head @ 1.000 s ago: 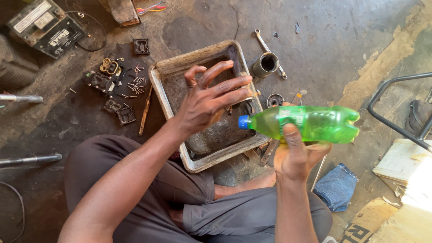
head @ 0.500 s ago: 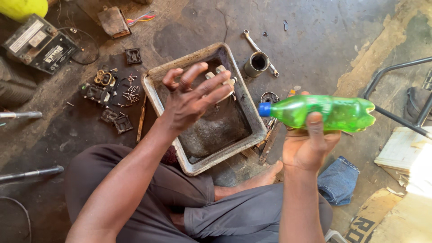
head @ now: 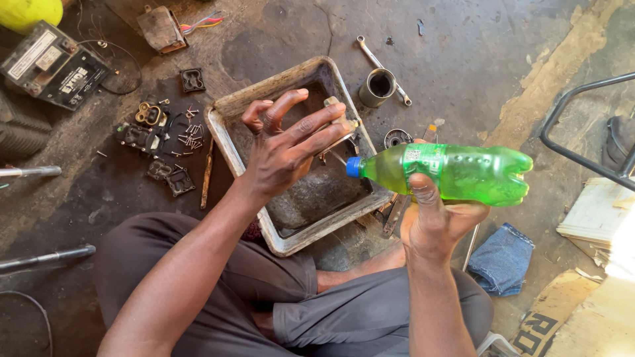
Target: The person sits on the floor of a repair workshop cleaning small metal engine components. They scrape and pick at a cylindrical metal part with a small pointed tool, place parts in a metal tray, and repeatedly pour green liquid from a plastic bottle over the parts to rinse them, shaking and turning the parts as liquid drains into the tray.
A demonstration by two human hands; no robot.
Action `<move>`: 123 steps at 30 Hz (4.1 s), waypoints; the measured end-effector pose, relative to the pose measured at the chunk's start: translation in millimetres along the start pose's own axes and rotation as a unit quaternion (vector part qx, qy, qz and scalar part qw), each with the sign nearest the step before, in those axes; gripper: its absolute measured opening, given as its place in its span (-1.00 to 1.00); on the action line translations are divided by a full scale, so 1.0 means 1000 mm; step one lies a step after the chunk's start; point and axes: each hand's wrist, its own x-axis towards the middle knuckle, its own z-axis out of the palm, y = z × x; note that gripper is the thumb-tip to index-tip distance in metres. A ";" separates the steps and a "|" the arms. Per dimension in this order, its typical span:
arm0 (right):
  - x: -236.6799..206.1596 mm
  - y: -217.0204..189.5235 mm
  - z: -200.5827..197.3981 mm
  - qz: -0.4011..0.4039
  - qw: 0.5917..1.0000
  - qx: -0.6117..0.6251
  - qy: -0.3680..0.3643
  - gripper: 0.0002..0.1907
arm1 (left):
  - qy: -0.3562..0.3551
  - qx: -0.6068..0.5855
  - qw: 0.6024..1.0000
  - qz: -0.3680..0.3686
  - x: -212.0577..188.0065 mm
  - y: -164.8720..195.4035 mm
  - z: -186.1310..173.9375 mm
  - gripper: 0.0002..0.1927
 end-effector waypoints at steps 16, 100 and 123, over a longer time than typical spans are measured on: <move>0.003 -0.006 -0.002 -0.056 0.997 -0.046 -0.004 -0.49 | -0.001 0.036 0.999 0.039 0.001 0.001 -0.008 -0.65; 0.014 -0.028 -0.006 -0.082 0.991 -0.108 0.008 -0.51 | -0.077 -0.299 0.944 -0.119 0.003 0.023 0.013 -0.11; 0.035 -0.005 -0.036 0.223 0.937 0.264 0.058 -0.42 | 0.000 0.215 0.954 0.208 0.025 -0.002 -0.019 -0.62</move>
